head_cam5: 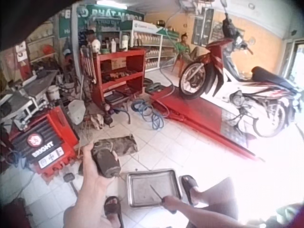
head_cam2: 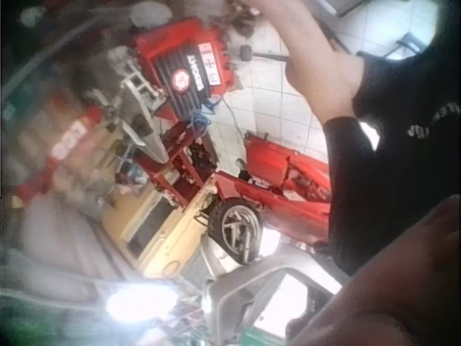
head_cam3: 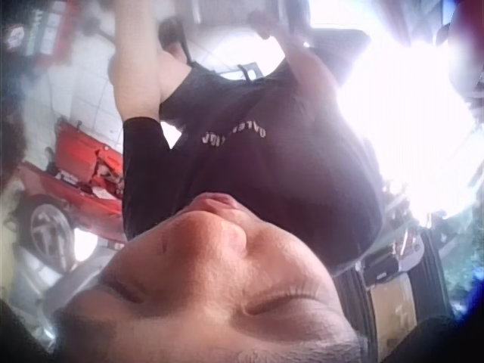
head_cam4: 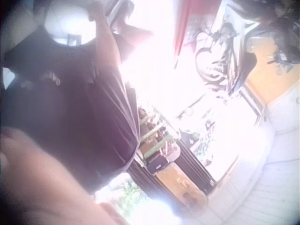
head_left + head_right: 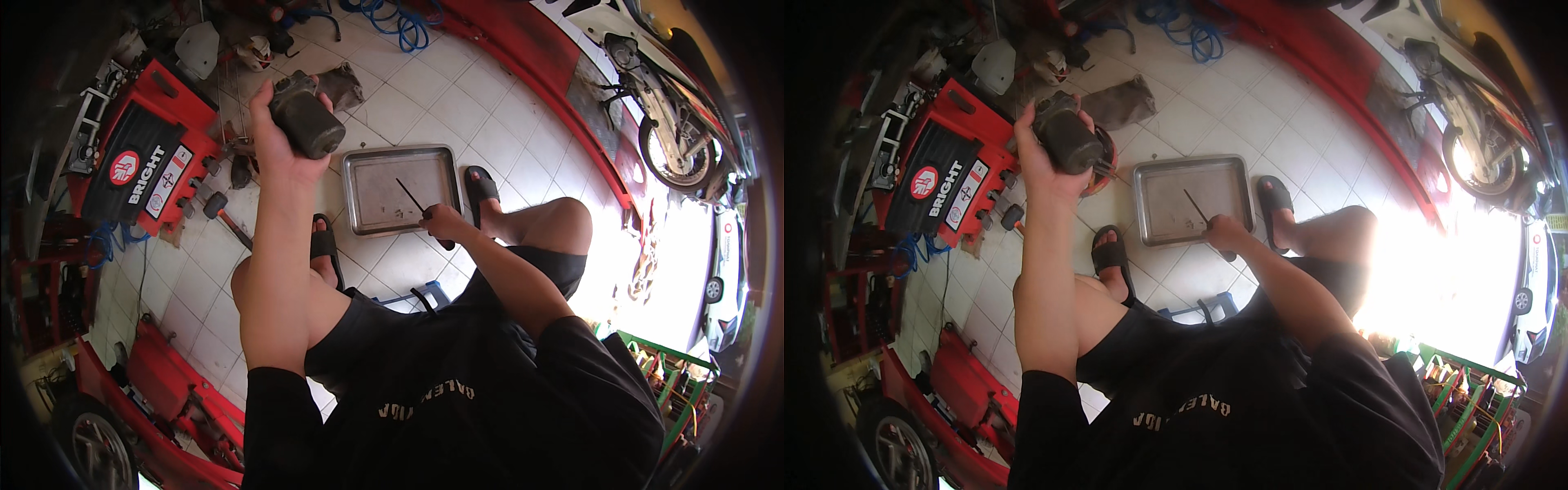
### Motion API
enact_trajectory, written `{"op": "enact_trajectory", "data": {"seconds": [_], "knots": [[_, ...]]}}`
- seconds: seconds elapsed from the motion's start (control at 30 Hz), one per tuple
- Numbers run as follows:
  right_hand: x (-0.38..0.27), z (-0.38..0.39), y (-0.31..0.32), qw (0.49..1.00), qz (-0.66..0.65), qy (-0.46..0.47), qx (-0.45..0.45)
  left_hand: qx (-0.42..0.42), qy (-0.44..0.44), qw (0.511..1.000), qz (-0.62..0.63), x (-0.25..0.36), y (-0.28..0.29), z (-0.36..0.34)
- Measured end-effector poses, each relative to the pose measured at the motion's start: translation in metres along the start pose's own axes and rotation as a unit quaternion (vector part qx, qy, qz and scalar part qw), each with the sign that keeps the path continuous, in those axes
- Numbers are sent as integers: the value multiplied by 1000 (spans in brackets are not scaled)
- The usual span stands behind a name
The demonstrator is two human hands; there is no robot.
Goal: The person sits on a low stool in a workshop and uses a screwdriver to disassemble a cylindrical mechanical part. They remove small components and place them into a metal tray on the floor, then inspect the disassembled parts.
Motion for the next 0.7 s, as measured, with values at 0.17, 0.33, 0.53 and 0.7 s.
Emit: {"op": "enact_trajectory", "data": {"seconds": [0.17, 0.33, 0.53, 0.7], "knots": [[-80, 14, 102, 884, -447, 132, -9, 21, -16, 1000, 1, -7, 3, -6], [-165, 70, 180, 902, -406, 139, -48, -4, -6, 998, -68, -13, 2, -7], [-209, 111, 167, 907, -376, 188, -36, -103, 9, 989, -106, -47, 0, -6], [-185, 97, 171, 904, -342, 250, 53, -152, -43, 964, -215, -64, 0, 2]]}}
Point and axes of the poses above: each hand's wrist, its own z-axis away from the middle knuckle, its own y-axis out of the back of the hand, x = y × z, the point moved 5 cm from there along -z, towards the middle knuckle, and after that the axes turned 1 degree about z, right-handed, at the moved point
